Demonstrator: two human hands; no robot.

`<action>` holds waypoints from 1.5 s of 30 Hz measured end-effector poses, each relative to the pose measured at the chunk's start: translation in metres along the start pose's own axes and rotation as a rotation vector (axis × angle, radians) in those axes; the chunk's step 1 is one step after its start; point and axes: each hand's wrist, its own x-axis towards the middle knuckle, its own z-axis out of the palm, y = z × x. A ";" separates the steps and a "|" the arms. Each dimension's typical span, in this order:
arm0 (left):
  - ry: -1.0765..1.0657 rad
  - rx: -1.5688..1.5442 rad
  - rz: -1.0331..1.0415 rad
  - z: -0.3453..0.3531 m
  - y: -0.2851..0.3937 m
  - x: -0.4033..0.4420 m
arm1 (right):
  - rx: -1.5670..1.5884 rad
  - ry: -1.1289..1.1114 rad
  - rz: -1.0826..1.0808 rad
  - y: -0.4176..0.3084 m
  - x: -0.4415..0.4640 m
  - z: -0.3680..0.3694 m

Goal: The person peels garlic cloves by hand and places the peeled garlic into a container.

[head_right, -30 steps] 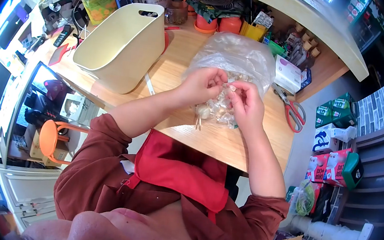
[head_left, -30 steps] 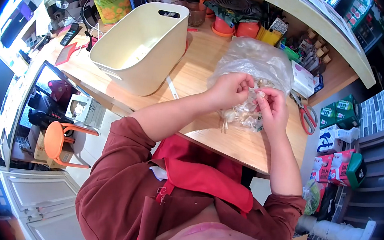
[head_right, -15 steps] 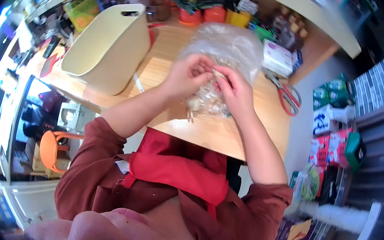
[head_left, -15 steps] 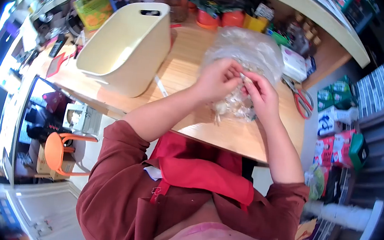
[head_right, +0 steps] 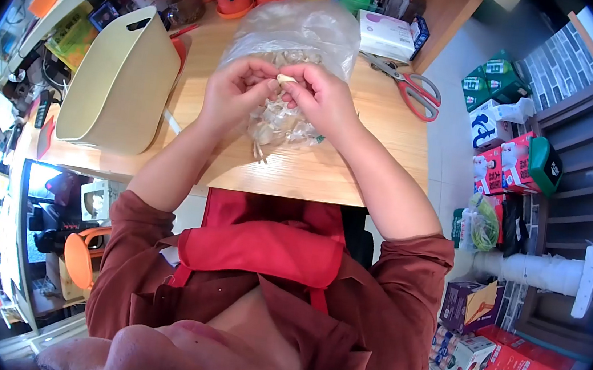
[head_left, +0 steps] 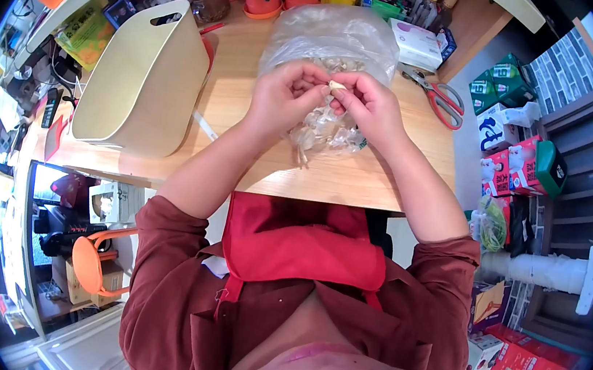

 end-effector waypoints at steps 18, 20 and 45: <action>-0.195 -0.245 -0.235 -0.011 0.006 0.006 | -0.064 -0.103 0.052 -0.005 0.000 -0.007; -0.192 -0.216 -0.229 -0.011 0.009 0.005 | -0.025 -0.112 0.070 -0.005 0.000 -0.008; -0.178 -0.298 -0.063 -0.006 0.000 0.006 | 0.324 -0.071 0.155 -0.006 0.002 -0.010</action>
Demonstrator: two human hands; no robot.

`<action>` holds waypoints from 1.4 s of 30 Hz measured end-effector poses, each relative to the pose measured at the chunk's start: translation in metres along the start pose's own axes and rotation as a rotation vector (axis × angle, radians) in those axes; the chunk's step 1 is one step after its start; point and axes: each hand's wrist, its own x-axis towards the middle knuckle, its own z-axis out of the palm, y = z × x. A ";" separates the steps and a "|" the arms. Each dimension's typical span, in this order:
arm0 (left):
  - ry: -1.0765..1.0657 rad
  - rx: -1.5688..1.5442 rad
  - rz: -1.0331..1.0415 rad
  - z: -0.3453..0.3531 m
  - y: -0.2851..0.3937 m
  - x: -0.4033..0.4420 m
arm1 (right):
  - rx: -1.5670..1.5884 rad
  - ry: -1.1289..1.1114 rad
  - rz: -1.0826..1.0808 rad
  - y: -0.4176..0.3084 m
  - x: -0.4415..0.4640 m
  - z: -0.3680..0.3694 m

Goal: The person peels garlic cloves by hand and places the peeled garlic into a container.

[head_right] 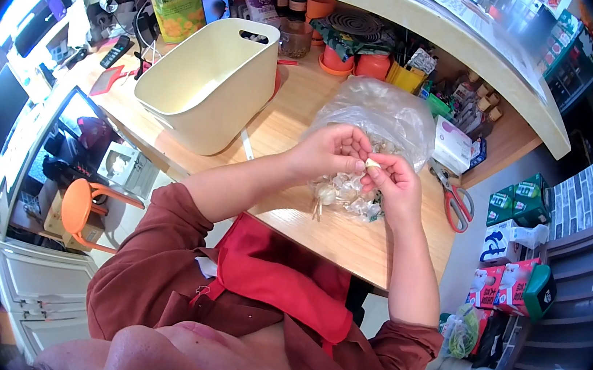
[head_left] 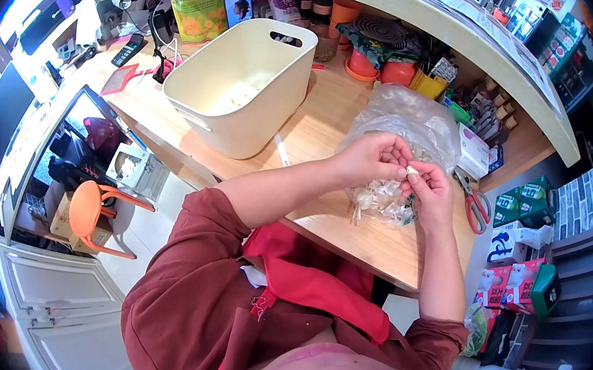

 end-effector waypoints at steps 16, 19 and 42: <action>0.080 0.277 0.018 0.001 -0.004 -0.003 | -0.034 -0.020 -0.040 0.000 0.000 0.002; 0.132 0.463 0.077 0.003 -0.002 -0.003 | -0.108 -0.010 -0.050 0.002 0.000 0.002; 0.302 0.868 0.173 0.002 -0.004 -0.003 | -0.426 0.190 -0.429 -0.003 -0.007 0.013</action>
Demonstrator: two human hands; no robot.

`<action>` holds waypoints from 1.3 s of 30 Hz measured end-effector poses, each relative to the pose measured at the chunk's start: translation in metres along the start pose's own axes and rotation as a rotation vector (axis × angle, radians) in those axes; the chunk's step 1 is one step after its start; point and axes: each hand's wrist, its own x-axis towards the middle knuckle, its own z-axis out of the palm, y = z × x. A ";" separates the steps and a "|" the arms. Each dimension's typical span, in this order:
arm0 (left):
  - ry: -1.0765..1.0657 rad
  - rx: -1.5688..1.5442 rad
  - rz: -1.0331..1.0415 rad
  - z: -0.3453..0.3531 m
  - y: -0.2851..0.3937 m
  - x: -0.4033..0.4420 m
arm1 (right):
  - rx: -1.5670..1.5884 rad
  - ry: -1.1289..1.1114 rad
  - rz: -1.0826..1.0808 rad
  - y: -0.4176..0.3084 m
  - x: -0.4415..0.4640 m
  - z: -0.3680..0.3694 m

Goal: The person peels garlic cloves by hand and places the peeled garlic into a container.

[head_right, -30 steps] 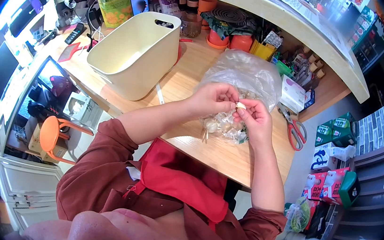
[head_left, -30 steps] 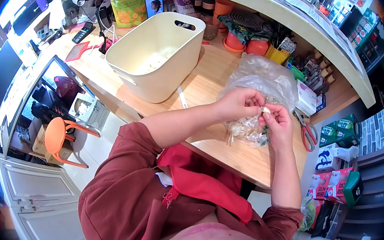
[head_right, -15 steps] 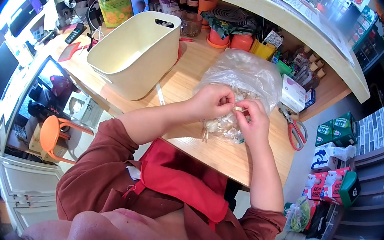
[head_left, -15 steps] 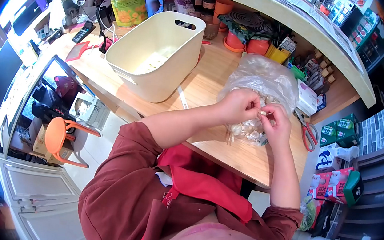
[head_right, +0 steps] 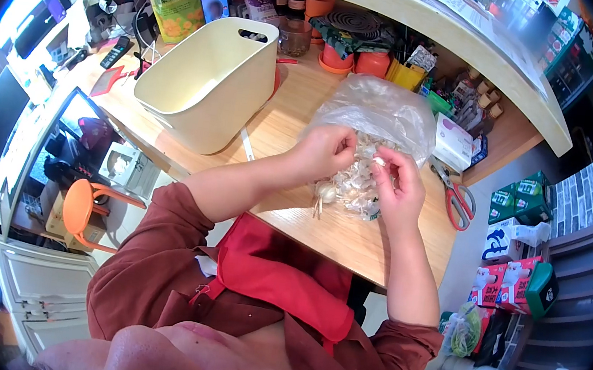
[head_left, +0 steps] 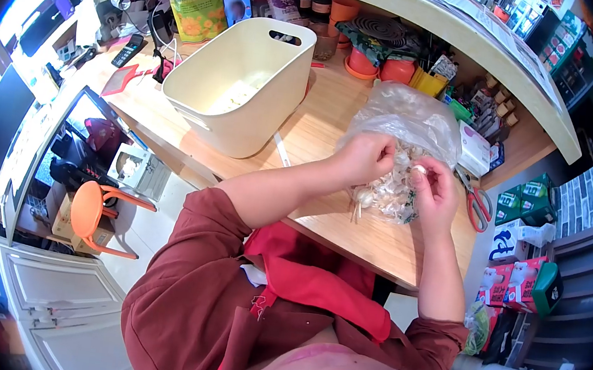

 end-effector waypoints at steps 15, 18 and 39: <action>-0.191 -0.145 -0.008 -0.004 0.010 -0.001 | -0.141 -0.089 0.109 0.010 0.000 -0.001; -0.291 -0.118 0.025 -0.004 0.009 -0.002 | -0.142 -0.100 0.093 0.012 -0.002 0.000; -0.380 -0.379 0.013 0.000 0.001 -0.003 | 0.492 -0.112 0.391 0.003 -0.005 0.004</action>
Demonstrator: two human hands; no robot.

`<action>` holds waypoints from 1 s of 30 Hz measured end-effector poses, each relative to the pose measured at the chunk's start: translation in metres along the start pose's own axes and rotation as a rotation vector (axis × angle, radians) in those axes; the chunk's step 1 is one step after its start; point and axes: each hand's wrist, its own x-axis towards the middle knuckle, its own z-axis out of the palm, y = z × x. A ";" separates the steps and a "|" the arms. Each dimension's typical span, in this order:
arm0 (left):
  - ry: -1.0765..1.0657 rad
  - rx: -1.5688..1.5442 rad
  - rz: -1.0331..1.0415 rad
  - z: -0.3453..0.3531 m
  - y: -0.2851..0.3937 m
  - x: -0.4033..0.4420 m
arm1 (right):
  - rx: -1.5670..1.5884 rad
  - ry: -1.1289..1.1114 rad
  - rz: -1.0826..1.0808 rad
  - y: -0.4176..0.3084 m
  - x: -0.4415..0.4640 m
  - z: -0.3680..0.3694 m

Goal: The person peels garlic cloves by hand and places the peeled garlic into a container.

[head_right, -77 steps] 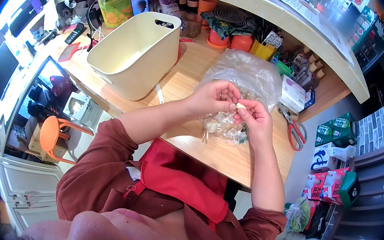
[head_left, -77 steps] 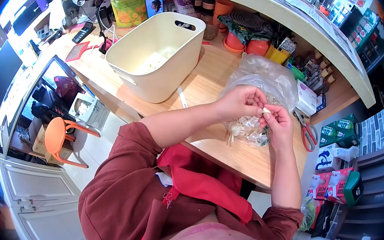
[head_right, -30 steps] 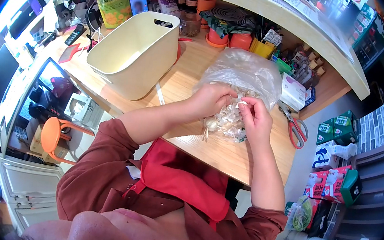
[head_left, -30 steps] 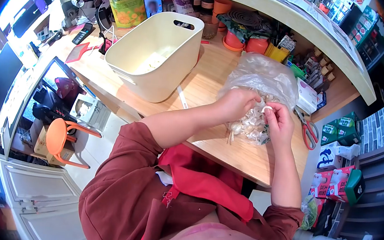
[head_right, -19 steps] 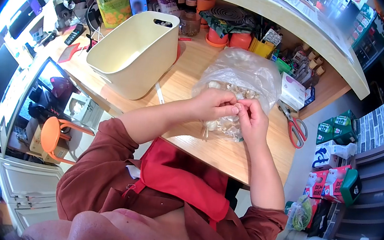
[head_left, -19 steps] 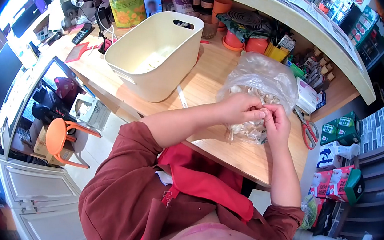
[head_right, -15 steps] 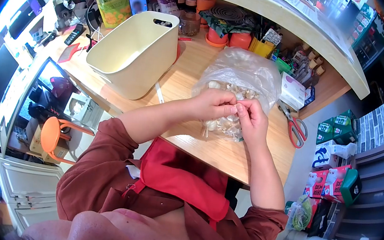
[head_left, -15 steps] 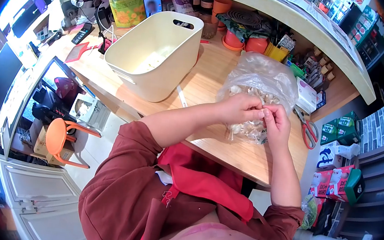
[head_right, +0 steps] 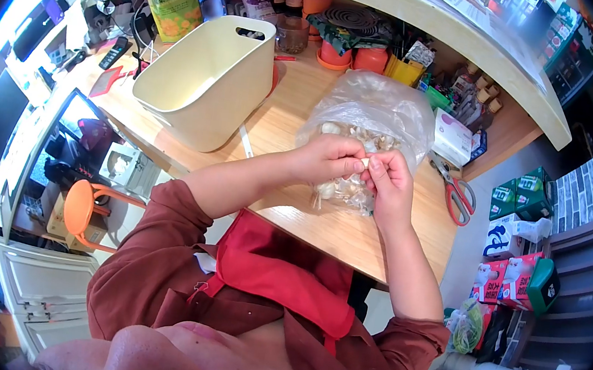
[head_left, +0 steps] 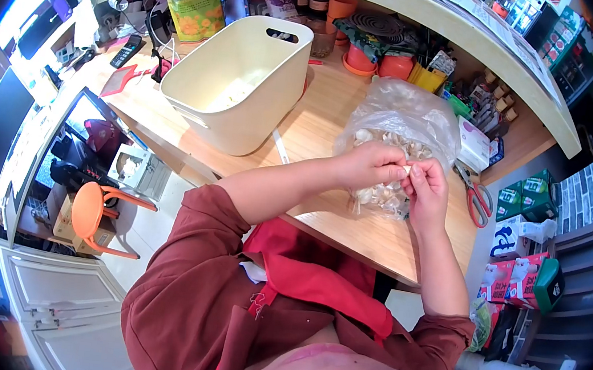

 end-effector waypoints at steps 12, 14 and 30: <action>0.047 -0.204 -0.164 0.003 0.004 0.001 | -0.395 0.092 -0.192 0.010 0.007 -0.010; 0.057 -0.202 -0.144 0.003 0.002 0.002 | -0.409 0.109 -0.181 0.007 0.007 -0.009; 0.275 0.289 0.089 0.003 -0.004 0.001 | -0.514 0.045 -0.130 0.009 0.006 -0.006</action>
